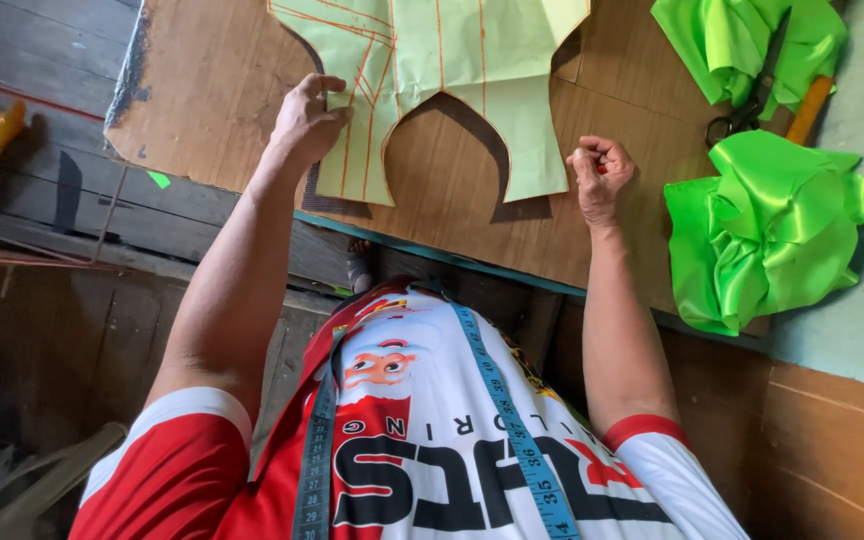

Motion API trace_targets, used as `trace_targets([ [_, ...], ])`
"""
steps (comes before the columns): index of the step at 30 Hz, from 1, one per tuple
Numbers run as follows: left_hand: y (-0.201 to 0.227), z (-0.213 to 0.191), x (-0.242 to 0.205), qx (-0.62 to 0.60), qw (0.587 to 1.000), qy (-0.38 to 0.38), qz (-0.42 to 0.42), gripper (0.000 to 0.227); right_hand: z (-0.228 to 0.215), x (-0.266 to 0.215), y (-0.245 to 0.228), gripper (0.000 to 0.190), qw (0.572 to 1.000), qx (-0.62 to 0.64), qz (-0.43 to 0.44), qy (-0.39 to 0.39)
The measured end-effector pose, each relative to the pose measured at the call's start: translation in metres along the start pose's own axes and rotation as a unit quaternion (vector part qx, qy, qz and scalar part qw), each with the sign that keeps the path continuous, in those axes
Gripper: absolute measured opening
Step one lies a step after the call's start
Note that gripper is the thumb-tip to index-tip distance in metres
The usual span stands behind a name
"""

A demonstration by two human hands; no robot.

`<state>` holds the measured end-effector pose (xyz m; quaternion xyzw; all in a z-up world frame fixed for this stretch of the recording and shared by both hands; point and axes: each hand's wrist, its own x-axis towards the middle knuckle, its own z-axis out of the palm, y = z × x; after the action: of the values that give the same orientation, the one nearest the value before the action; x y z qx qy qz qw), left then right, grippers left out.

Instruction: The person uses shears to cut a piece of light green fabric along orange lines drawn on a paper pattern placed on a wooden table. The person adjusts the fabric and pattern, cuts along the marked lines, and then lifts the cut piece to reveal the remaining pattern and fabric.

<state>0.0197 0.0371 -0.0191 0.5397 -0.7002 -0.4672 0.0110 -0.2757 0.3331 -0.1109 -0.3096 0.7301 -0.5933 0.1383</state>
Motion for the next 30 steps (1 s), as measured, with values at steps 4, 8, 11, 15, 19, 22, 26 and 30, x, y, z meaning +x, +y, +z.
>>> trace_targets([
  [4,0.002,-0.001,0.0,0.004,1.0,-0.013,0.026,0.044,0.004,0.0,0.009,0.019,0.999,0.002,-0.011,0.036],
  [8,-0.003,0.002,0.006,0.025,0.999,-0.004,0.027,0.056,0.014,-0.002,0.015,0.011,0.974,-0.126,-0.139,0.129],
  [11,-0.008,0.005,0.011,0.035,0.998,0.01,0.043,0.059,0.016,0.006,0.026,0.01,0.956,-0.175,-0.183,0.146],
  [15,-0.006,0.005,0.011,0.05,0.998,0.026,0.024,0.059,0.001,0.02,0.054,0.015,0.956,-0.178,-0.183,0.142],
  [19,-0.017,0.008,0.018,0.06,0.997,0.03,0.039,0.056,-0.007,0.003,0.038,0.017,0.965,-0.152,-0.15,0.154],
  [22,-0.031,0.004,0.019,0.011,0.992,0.025,0.12,0.058,-0.009,-0.024,0.012,0.019,0.954,-0.164,-0.181,0.172],
  [26,-0.025,0.002,0.01,0.0,0.993,0.02,0.115,0.057,-0.021,-0.055,-0.008,0.019,0.953,-0.197,-0.185,0.135],
  [30,-0.003,-0.004,-0.018,-0.012,0.989,0.017,0.15,0.054,-0.078,-0.038,0.0,0.021,0.925,-0.312,-0.166,0.136],
])
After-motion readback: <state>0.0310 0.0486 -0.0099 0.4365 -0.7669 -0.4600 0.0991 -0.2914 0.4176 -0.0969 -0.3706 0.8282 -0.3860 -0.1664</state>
